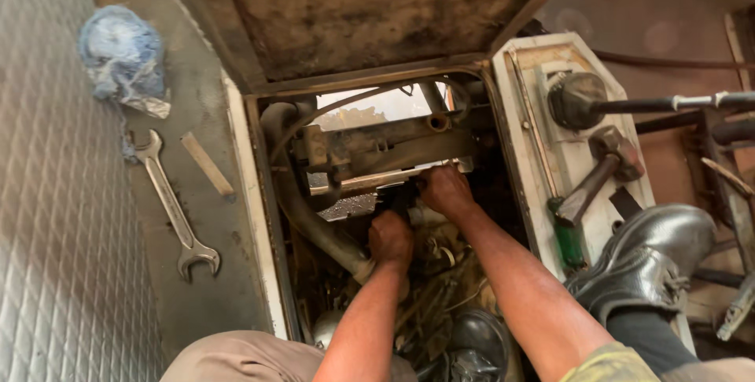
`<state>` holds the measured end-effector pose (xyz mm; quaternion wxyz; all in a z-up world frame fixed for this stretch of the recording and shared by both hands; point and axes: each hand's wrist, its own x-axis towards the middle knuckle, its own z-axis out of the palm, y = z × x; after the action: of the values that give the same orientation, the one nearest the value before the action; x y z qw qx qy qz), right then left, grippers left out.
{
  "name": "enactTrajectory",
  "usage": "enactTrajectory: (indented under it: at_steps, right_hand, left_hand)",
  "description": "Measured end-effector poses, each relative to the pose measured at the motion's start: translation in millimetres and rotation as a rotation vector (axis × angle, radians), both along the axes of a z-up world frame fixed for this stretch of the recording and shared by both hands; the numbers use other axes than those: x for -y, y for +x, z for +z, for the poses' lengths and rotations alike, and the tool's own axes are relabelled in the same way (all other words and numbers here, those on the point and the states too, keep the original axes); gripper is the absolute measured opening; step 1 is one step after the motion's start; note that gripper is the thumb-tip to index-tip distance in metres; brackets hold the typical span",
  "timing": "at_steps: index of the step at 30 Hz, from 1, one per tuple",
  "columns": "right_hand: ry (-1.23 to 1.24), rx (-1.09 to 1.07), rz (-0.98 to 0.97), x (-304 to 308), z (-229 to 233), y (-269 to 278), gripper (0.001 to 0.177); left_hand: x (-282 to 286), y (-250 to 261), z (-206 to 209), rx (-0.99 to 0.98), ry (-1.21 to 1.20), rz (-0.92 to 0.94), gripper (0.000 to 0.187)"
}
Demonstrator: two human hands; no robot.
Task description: The person handles a piece of sandpaper and a black belt while working on the components of an exposed engine inside a vehicle cab.
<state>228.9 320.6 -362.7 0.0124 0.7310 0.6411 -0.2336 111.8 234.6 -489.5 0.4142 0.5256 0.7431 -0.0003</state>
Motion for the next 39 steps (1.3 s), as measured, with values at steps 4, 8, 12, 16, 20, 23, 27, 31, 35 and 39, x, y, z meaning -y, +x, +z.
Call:
enactTrajectory:
  at_steps: [4, 8, 12, 16, 20, 23, 27, 31, 35, 39]
  right_hand:
    - [-0.056, -0.230, -0.092, -1, 1, 11, 0.039]
    - [0.014, -0.682, -0.427, 20, 44, 30, 0.032]
    - [0.094, -1.045, -0.587, 39, 108, 30, 0.016]
    - [0.130, -1.207, -0.600, 61, 172, 11, 0.010]
    - [0.198, -1.254, -0.523, 87, 214, 0, 0.010]
    - [0.208, -1.268, -0.463, 99, 225, -2, 0.010]
    - [0.283, -1.295, -0.467, 109, 221, 7, 0.011]
    - [0.350, -1.034, -0.470, 96, 204, 21, 0.013]
    - [0.290, -0.980, -0.511, 77, 173, 29, 0.016]
    - [0.541, -0.705, -0.311, 87, 135, 19, 0.016]
  left_hand:
    - [-20, -20, 15, 0.071, 0.064, 0.044, 0.016]
    - [-54, -47, 61, 0.265, 0.306, -0.108, 0.020]
    - [-67, -62, 153, 0.483, 0.214, -0.334, 0.040]
    - [-56, -81, 269, 0.885, -0.058, -0.239, 0.038]
    - [-24, -94, 344, 0.980, -0.122, -0.129, 0.027]
    - [1, -100, 359, 1.008, -0.024, -0.113, 0.025]
    - [13, -92, 347, 0.954, 0.038, -0.146, 0.027]
    - [7, -77, 317, 0.652, 0.137, -0.290, 0.031]
    - [-4, -71, 272, 0.394, 0.305, -0.209, 0.032]
    - [-36, -64, 217, 0.290, 0.557, -0.304, 0.027]
